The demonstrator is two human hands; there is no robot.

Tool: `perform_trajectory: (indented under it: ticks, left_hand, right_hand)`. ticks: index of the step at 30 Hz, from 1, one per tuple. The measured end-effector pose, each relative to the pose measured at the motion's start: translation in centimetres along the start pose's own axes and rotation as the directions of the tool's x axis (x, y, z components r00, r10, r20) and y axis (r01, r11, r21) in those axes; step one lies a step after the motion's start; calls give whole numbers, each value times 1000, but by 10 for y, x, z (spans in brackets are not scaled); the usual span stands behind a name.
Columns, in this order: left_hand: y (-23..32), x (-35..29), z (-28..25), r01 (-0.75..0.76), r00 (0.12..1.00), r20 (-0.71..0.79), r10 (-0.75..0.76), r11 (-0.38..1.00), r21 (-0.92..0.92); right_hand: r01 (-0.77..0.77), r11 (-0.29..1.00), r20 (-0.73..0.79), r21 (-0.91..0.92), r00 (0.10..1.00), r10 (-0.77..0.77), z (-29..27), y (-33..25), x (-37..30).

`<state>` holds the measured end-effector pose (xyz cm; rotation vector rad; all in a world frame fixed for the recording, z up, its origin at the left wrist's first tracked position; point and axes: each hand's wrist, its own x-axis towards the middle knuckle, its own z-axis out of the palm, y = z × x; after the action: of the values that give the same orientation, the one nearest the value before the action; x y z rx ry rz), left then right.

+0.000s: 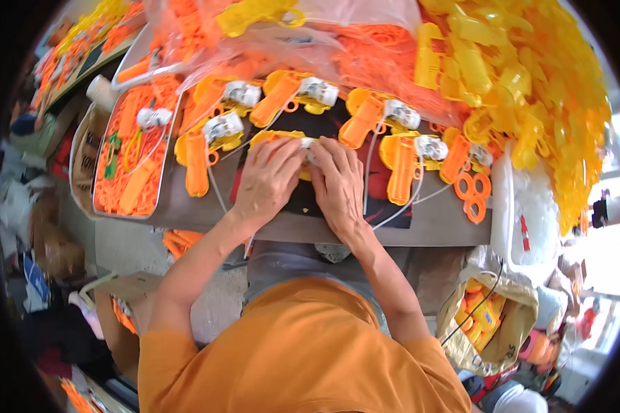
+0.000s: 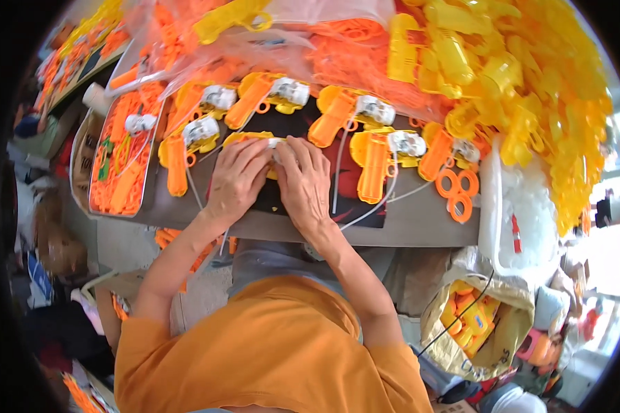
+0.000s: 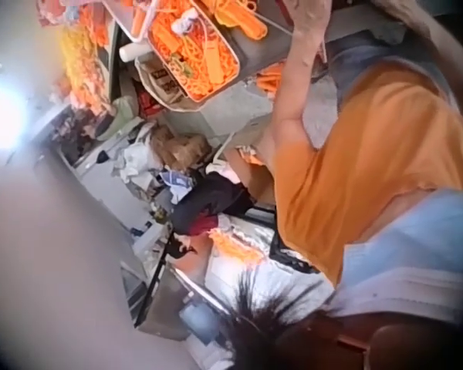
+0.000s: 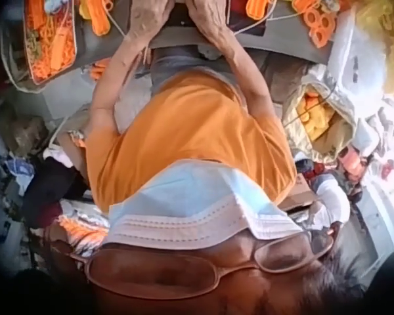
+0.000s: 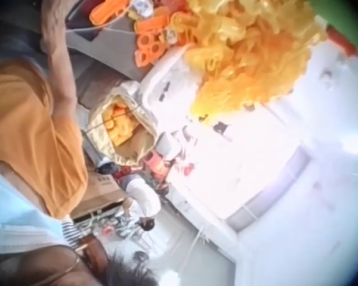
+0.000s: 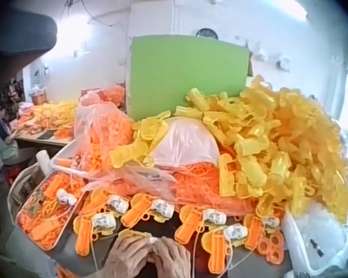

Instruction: Assembling orange toy pistols by attaching plastic components and winding string at a factory workbench.

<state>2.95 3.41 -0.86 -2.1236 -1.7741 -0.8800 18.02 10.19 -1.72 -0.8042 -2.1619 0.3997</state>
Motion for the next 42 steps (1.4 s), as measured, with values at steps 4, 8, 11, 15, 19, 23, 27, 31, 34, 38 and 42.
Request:
perform_trajectory:
  ticks: [4, 8, 11, 15, 19, 23, 27, 31, 34, 38, 42]
  left_hand:
    - [4, 0, -7, 22, 998, 63, -22, 1000, 4]
    - [3, 4, 2, 21, 998, 58, -22, 999, 31]
    - [-2, 18, 18, 33, 999, 24, -34, 998, 46]
    - [-17, 53, 39, 1, 999, -34, 0, 999, 32]
    - [-29, 61, 42, -37, 999, -2, 37, 997, -66]
    - [1, 39, 13, -55, 998, 29, 54, 998, 30]
    - [7, 4, 3, -69, 984, 157, 77, 996, -57]
    - [8, -1, 4, -11, 979, 203, 24, 998, -60]
    - [7, -2, 5, -19, 984, 177, 29, 998, -57]
    - [9, 15, 13, -52, 987, 146, 68, 993, -110]
    - [2, 8, 16, -29, 989, 142, 44, 994, -106]
  right_hand:
    - [-148, 904, -65, -402, 989, 133, -45, 7, -11]
    - [-162, 843, 9, -514, 981, 194, -77, 51, -37]
    - [-45, 905, 121, -423, 987, 105, -92, 71, -45]
    - [-54, 917, 66, -396, 994, 87, -92, 95, -31]
    - [-72, 937, 104, -342, 988, 114, -100, 101, -27]
    - [-93, 965, 67, -244, 991, 112, -132, 94, -32]
    - [-160, 951, 12, -265, 986, 169, -197, 107, -31]
    - [-357, 787, -184, -503, 934, 306, -263, 145, 7]
    - [-186, 686, -193, -703, 979, 68, -294, 209, 51]
    - [19, 581, 102, -814, 988, 112, -337, 259, 66]
    - [49, 582, 141, -812, 983, 115, -344, 231, 87]
